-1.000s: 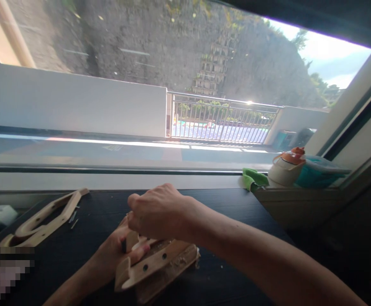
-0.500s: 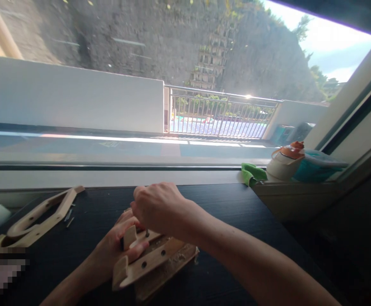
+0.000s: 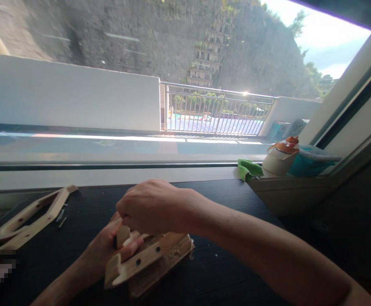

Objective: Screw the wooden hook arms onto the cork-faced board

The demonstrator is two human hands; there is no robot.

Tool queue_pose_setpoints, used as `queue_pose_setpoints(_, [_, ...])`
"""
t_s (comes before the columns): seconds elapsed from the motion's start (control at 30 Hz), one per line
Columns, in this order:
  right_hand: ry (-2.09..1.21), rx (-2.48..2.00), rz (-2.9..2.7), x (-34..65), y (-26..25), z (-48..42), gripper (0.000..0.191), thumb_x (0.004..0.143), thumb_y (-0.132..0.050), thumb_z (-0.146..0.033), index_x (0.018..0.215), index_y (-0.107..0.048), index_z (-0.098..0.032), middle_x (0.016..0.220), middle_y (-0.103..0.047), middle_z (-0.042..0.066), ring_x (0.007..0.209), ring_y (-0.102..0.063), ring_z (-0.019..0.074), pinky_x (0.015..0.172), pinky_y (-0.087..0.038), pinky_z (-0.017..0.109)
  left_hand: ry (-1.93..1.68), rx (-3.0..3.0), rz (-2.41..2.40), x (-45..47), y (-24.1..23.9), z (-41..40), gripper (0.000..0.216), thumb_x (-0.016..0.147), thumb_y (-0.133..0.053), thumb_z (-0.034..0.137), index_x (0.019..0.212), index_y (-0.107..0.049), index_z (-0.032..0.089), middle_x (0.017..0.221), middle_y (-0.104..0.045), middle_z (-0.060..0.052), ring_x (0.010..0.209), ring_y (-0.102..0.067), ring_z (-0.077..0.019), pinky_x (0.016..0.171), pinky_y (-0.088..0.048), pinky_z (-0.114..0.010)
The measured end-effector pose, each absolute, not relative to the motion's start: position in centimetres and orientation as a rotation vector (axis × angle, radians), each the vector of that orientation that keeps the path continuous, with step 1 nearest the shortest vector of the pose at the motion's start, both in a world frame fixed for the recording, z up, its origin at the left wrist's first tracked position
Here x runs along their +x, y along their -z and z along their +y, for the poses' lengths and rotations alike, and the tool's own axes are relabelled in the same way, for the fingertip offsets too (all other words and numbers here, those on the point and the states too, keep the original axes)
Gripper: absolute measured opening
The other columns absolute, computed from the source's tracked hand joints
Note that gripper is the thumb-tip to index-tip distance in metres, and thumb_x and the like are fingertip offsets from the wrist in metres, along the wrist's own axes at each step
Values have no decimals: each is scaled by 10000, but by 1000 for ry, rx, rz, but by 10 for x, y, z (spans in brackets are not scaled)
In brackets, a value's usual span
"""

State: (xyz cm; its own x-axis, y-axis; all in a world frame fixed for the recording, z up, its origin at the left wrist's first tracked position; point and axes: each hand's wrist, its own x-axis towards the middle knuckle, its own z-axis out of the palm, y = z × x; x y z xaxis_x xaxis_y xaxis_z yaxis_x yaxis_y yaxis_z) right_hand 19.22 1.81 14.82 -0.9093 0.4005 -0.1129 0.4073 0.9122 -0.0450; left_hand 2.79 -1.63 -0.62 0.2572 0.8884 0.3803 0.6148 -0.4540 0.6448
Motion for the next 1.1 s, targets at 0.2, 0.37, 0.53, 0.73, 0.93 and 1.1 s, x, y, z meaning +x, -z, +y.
queue_pose_setpoints(0.2, [-38, 1067, 2968, 190, -131, 21, 357, 935, -350, -297, 784, -629, -135, 714, -661, 79, 626, -563, 153, 529, -265, 276, -1050, 2215, 1320, 26, 14, -13, 128, 715, -627, 241, 837, -589, 223, 1074, -596, -53, 1124, -492, -251, 988, -403, -437])
queue_pose_setpoints(0.37, [-2, 997, 2987, 190, -140, 13, 305, 913, -387, -359, 971, -596, -144, 743, -668, 65, 636, -579, 168, 522, -265, 270, -1027, 2149, 1352, 29, 5, -16, 178, 705, -616, 237, 879, -615, 202, 1095, -603, -76, 1131, -494, -287, 959, -429, -463])
queue_pose_setpoints(0.53, [64, 797, 2989, 195, -145, 12, 199, 888, -438, -260, 841, -602, -158, 762, -662, 54, 650, -561, 139, 526, -255, 264, -1014, 2154, 1351, 29, 5, -18, 205, 709, -614, 248, 908, -617, 199, 1098, -597, -70, 1127, -497, -286, 972, -423, -460])
queue_pose_setpoints(0.73, [159, 849, 3080, 200, -131, 20, 220, 902, -418, -278, 845, -594, -158, 749, -651, 42, 637, -527, 125, 541, -261, 261, -1061, 2192, 1364, 28, 10, -15, 143, 703, -622, 257, 839, -607, 214, 1082, -598, -65, 1106, -511, -273, 957, -435, -459])
queue_pose_setpoints(0.93, [-27, 1196, 2972, 198, -126, 19, 337, 911, -390, -376, 810, -626, -158, 706, -663, 73, 595, -549, 153, 514, -242, 265, -1075, 2256, 1308, 27, 11, -13, 122, 732, -618, 255, 846, -588, 225, 1013, -603, -51, 1078, -525, -244, 953, -441, -436])
queue_pose_setpoints(1.1, [-50, 1033, 3017, 204, -140, 15, 305, 876, -442, -377, 856, -658, -163, 707, -664, 61, 610, -551, 150, 523, -250, 266, -1087, 2236, 1293, 26, 10, -13, 133, 735, -618, 261, 858, -589, 219, 1066, -590, -66, 1144, -491, -255, 985, -417, -451])
